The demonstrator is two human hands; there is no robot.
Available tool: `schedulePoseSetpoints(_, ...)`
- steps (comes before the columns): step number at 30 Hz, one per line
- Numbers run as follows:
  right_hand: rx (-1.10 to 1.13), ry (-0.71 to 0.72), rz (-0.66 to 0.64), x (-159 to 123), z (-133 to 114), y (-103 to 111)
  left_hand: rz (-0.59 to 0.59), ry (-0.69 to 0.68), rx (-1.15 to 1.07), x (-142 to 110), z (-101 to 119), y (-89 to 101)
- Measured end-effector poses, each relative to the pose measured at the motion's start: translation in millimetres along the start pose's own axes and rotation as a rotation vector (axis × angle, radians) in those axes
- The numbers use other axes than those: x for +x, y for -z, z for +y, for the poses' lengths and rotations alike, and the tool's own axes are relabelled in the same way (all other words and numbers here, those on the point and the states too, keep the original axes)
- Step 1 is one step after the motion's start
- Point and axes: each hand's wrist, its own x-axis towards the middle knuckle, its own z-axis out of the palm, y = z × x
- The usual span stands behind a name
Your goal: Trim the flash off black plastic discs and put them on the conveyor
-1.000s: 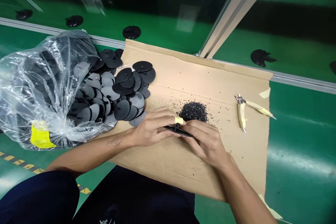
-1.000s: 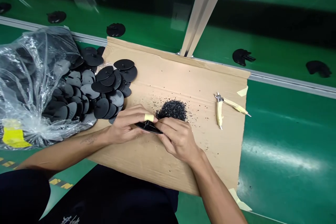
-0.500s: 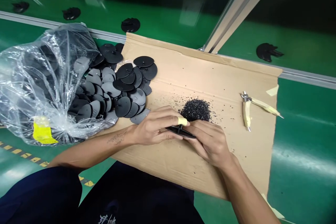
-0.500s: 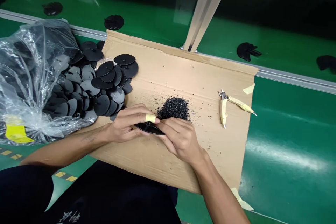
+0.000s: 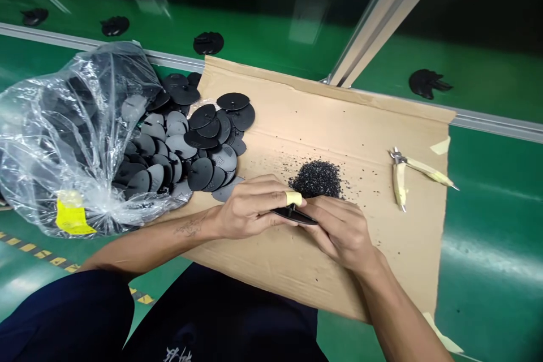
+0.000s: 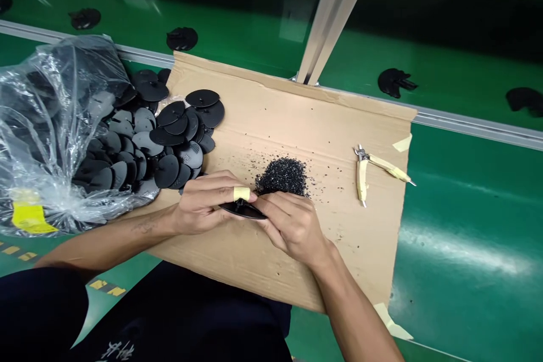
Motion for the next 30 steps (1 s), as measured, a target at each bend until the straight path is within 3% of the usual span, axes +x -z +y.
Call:
schedulePoseSetpoints(6,0.013,0.008,-0.001,2.6,-2.2,1.6,0.071,-0.049,0.066,-3.3,1.2,-2.2)
schedulePoseSetpoints(18,0.123,-0.041,0.038,-0.4,0.7,-0.8,0.005,0.051,-0.025,-1.1,0.7,-1.4)
schedulePoseSetpoints(26,0.12,-0.087,0.205,6.9,-5.6,0.5,0.05,0.031,0.133,-3.7,0.2,-2.4)
schedulePoseSetpoints(30,0.188,-0.132,0.231,8.8,-8.2,3.0,0.017,0.144,-0.114,-1.3,1.9,1.3)
